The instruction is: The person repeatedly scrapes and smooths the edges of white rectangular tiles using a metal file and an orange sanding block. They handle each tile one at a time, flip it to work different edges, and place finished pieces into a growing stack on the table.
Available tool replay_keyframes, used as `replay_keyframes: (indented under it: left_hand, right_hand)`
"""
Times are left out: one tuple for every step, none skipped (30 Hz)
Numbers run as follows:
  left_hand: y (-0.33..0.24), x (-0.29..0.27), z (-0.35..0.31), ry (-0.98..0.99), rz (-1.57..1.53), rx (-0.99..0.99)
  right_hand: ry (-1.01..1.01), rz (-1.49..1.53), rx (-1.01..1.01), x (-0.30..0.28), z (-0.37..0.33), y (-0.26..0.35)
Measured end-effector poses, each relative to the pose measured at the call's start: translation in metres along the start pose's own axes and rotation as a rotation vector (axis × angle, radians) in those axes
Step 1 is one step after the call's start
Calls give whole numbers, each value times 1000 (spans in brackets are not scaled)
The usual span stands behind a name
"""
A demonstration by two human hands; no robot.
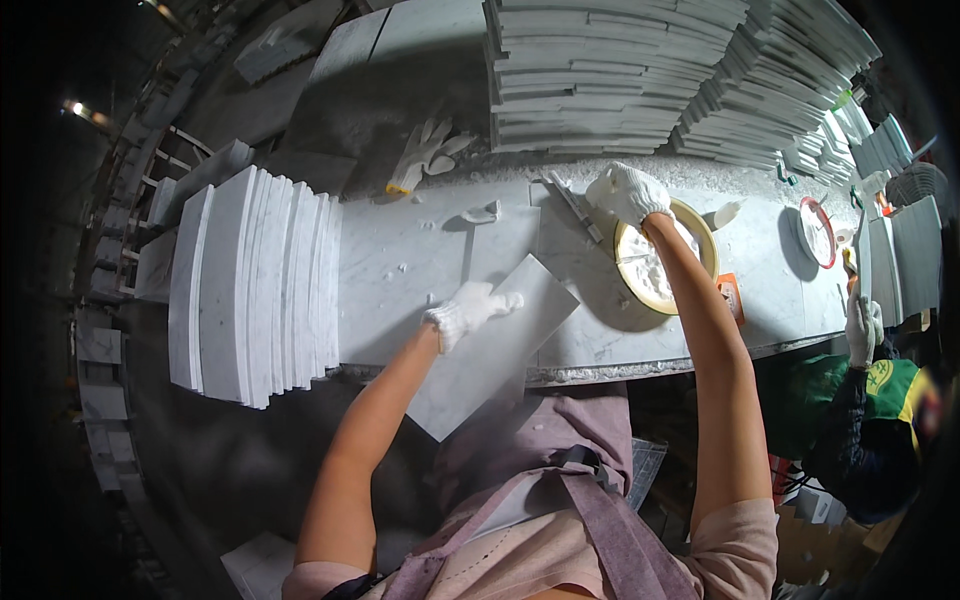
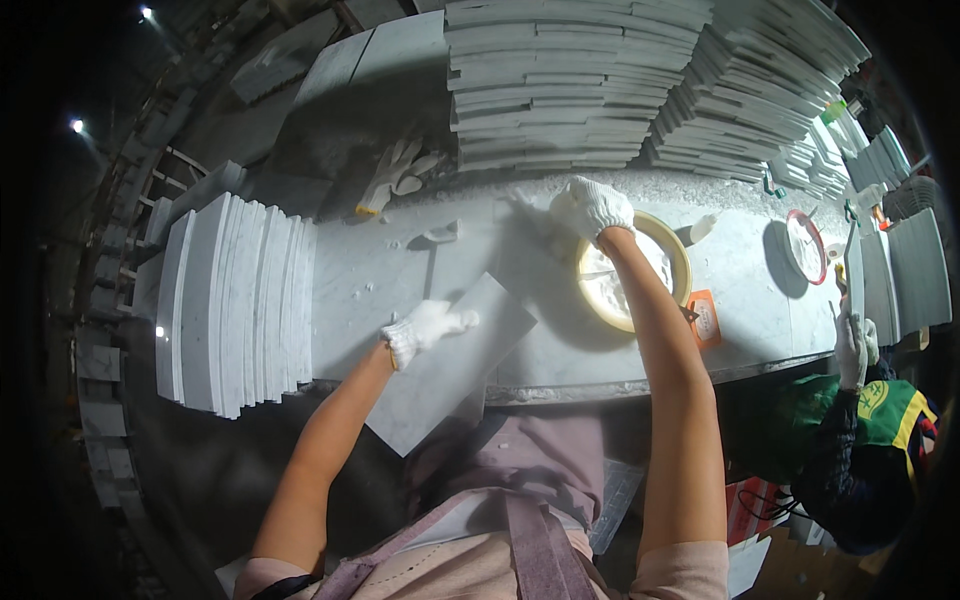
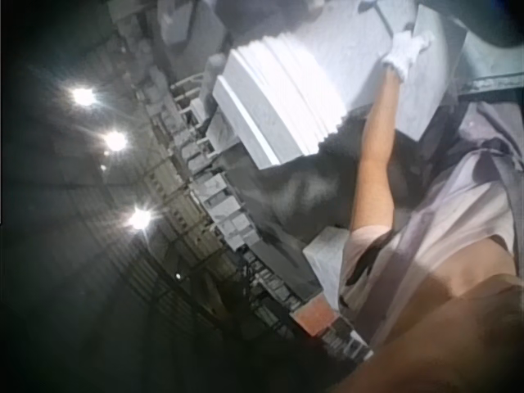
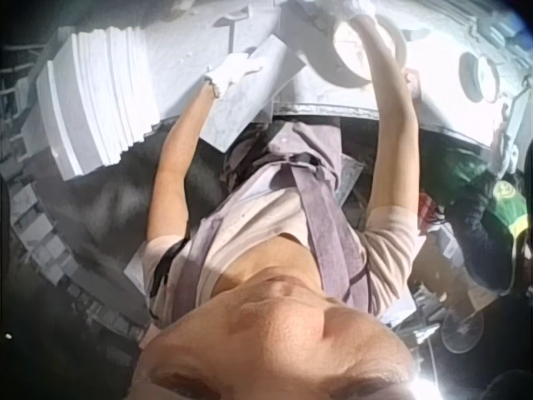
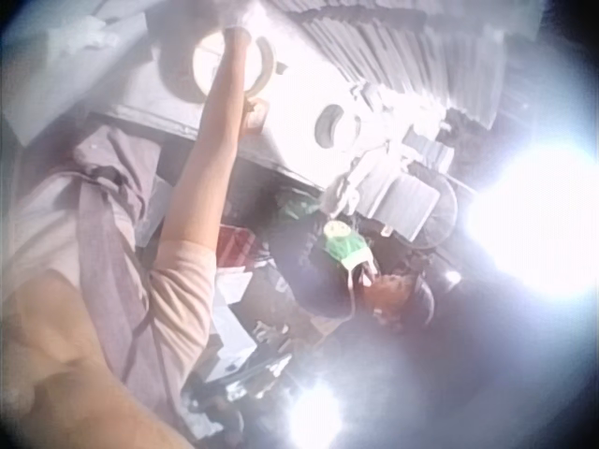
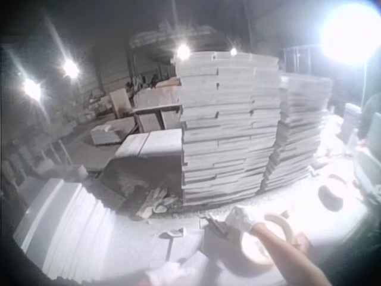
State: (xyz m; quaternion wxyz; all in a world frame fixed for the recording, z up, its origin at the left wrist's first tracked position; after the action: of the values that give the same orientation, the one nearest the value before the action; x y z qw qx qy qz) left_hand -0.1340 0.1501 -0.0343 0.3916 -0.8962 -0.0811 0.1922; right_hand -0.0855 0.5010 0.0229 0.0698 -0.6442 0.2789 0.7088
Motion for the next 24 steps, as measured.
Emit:
replay_keyframes:
  left_hand:
    - [1,0,3,-3,-5,17]
    - [3,1,7,0,5,21]
    - [5,1,10,5,17,27]
    - [6,1,13,7,27,36]
    - [7,1,14,8,37,43]
    - [9,0,16,-3,63,27]
    - [9,0,16,-4,45,34]
    - [11,-1,16,-18,44,17]
    - [13,-3,16,-29,65,-13]
    - [12,-1,14,-18,1,-6]
    - [11,0,13,-4,-42,-9]
    - [8,3,12,16,-81,5]
    - [6,4,11,26,-12,22]
    - [0,4,10,39,61,61]
    - [-4,4,8,27,168,107]
    - [-9,5,7,45,103,135]
    - [-13,4,5,38,71,170]
    - [-13,3,5,27,106,147]
    - [-14,3,4,21,226,142]
    - [-13,1,5,8,175,99]
    - [-7,-2,3,-23,159,35]
    - [-4,-5,2,-64,166,-12]
    - [-2,-6,1,-84,67,-27]
    - [-5,-3,0,-69,30,11]
  right_hand:
    - [21,11,8,4,1,-3]
    - [41,22,17,6,1,-5]
    - [42,45,31,5,0,-6]
    - [41,68,46,2,-1,-7]
    - [41,91,60,-2,-4,-6]
    - [44,76,65,-8,-6,-3]
    - [47,60,69,-16,-9,1]
    - [54,40,88,-25,-12,5]
    - [29,29,85,-37,-17,10]
    - [-16,16,94,-52,-22,14]
    - [-110,40,69,-72,-30,19]
    - [-195,58,56,-91,-41,22]
    - [-203,87,79,-103,-49,22]
    - [-287,109,14,-120,-65,28]
    - [-260,218,1,-122,-78,31]
    - [-240,327,-10,-125,-90,34]
    - [-145,378,-20,-118,-105,37]
    - [-40,424,-7,-107,-120,39]
    - [-49,347,-75,-105,-135,46]
    - [-6,268,-56,-97,-146,45]
    - [-19,156,-80,-92,-151,48]
    - [-34,61,-109,-85,-154,51]
    - [-61,-6,-85,-79,-157,50]
    - [-77,-41,-92,-73,-157,51]
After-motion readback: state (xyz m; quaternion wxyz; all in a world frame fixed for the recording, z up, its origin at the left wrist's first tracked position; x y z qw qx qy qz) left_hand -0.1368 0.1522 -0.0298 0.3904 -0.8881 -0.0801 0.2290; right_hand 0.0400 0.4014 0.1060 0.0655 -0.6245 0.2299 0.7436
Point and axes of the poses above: each hand's wrist, its own z-axis towards the middle knuckle, its own x-axis out of the palm, y = z × x, the point moved 9 cm from there along z, towards the middle knuckle, and after that the axes turned 4 degrees about -z, right-handed, at the moved point
